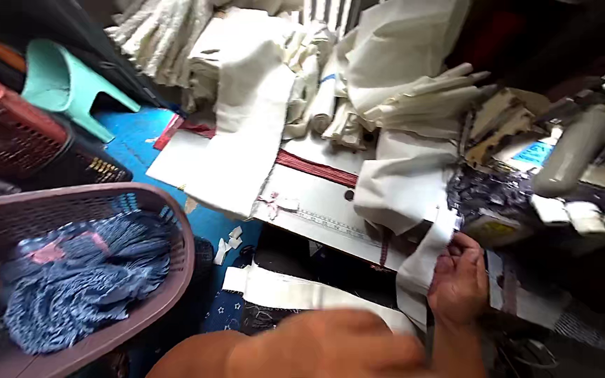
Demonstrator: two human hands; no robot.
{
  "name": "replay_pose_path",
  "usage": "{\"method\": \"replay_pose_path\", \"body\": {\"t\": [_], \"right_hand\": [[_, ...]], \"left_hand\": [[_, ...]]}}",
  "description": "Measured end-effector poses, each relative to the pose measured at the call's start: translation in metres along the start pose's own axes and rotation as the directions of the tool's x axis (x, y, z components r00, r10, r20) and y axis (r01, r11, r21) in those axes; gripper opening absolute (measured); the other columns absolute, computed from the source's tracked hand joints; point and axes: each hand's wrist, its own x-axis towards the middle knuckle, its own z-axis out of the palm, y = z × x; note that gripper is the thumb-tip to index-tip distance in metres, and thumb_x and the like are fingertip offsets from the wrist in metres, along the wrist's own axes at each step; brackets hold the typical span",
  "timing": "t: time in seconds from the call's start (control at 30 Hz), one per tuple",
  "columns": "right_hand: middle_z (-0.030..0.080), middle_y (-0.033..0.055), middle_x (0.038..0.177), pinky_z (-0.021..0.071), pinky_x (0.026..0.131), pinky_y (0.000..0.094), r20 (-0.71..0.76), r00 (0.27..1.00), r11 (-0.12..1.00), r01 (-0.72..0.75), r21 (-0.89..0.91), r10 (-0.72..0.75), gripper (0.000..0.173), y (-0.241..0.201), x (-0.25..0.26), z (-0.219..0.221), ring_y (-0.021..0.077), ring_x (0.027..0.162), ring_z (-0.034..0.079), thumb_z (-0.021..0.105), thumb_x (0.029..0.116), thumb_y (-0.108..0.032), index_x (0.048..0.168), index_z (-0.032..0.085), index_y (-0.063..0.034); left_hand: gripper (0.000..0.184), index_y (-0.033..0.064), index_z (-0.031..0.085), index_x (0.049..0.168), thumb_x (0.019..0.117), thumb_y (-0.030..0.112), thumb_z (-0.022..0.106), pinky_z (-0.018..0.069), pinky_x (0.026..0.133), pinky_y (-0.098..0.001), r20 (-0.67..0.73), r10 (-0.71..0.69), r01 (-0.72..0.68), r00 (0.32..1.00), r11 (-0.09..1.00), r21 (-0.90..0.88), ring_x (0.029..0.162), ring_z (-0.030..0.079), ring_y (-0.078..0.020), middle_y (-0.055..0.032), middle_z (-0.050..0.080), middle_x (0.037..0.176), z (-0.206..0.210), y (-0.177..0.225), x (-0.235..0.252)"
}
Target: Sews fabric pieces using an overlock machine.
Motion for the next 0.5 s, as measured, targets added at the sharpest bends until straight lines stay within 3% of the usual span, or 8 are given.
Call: {"method": "replay_pose_path", "body": {"t": [0.07, 0.13, 0.23, 0.37, 0.43, 0.5], "right_hand": [[0.066, -0.0044, 0.120, 0.0567, 0.095, 0.0290, 0.000, 1.000, 1.000, 0.010, 0.000, -0.010, 0.046, 0.002, -0.001, -0.005, 0.0105, 0.111, 0.066, 0.050, 0.1050, -0.051, 0.130, 0.052, -0.0120], [0.064, -0.0003, 0.123, 0.0565, 0.094, 0.0321, 0.020, 0.998, 0.997, 0.057, -0.058, -0.056, 0.047, 0.003, -0.001, -0.009, 0.0147, 0.112, 0.064, 0.051, 0.1046, -0.051, 0.130, 0.052, -0.0117], [0.064, -0.0014, 0.127, 0.0568, 0.094, 0.0320, 0.055, 0.990, 0.977, 0.141, -0.160, -0.133, 0.043, -0.003, -0.003, -0.013, 0.0150, 0.113, 0.065, 0.059, 0.1021, -0.048, 0.130, 0.055, -0.0148], [0.063, -0.0067, 0.128, 0.0541, 0.099, 0.0272, 0.096, 0.985, 0.966, 0.164, -0.200, -0.147, 0.041, -0.001, -0.002, -0.009, 0.0100, 0.116, 0.063, 0.061, 0.1012, -0.046, 0.130, 0.055, -0.0174], [0.064, -0.0082, 0.124, 0.0534, 0.098, 0.0261, 0.091, 0.989, 0.970, 0.133, -0.204, -0.117, 0.043, 0.002, -0.002, -0.010, 0.0083, 0.114, 0.063, 0.056, 0.1024, -0.051, 0.129, 0.056, -0.0178], [0.066, -0.0088, 0.119, 0.0550, 0.093, 0.0250, 0.078, 0.993, 0.980, 0.095, -0.173, -0.083, 0.043, 0.005, 0.000, -0.014, 0.0074, 0.108, 0.065, 0.052, 0.1027, -0.055, 0.126, 0.059, -0.0198]], "left_hand": [[0.020, 0.0102, 0.071, 0.110, 0.1010, 0.019, 0.056, 0.0580, 0.080, -0.0342, -0.039, -0.038, 0.044, 0.998, 0.987, 0.156, 0.096, 0.071, -0.0174, -0.0056, 0.075, 0.103, 0.016, -0.040, -0.008], [0.025, 0.0073, 0.072, 0.116, 0.1003, 0.018, 0.057, 0.0607, 0.078, -0.0340, -0.152, -0.213, 0.246, 0.965, 0.937, 0.246, 0.090, 0.072, -0.0139, -0.0043, 0.075, 0.099, 0.020, -0.089, -0.021], [0.024, 0.0059, 0.075, 0.106, 0.1026, 0.022, 0.058, 0.0622, 0.074, -0.0358, -0.313, -0.416, 0.500, 0.854, 0.823, 0.270, 0.084, 0.072, -0.0129, -0.0050, 0.075, 0.095, 0.008, -0.149, -0.032], [0.028, 0.0047, 0.074, 0.103, 0.1050, 0.026, 0.056, 0.0612, 0.070, -0.0378, -0.484, -0.507, 0.668, 0.713, 0.701, 0.250, 0.078, 0.072, -0.0145, -0.0068, 0.074, 0.089, -0.026, -0.184, -0.022], [0.029, 0.0051, 0.075, 0.103, 0.1028, 0.030, 0.060, 0.0611, 0.074, -0.0432, -0.553, -0.506, 0.721, 0.662, 0.630, 0.288, 0.079, 0.073, -0.0187, -0.0085, 0.075, 0.090, -0.042, -0.205, -0.017], [0.037, 0.0011, 0.072, 0.108, 0.0971, 0.036, 0.069, 0.0574, 0.079, -0.0564, -0.550, -0.564, 0.780, 0.616, 0.535, 0.324, 0.087, 0.071, -0.0324, -0.0165, 0.073, 0.096, -0.057, -0.225, -0.018]]}}
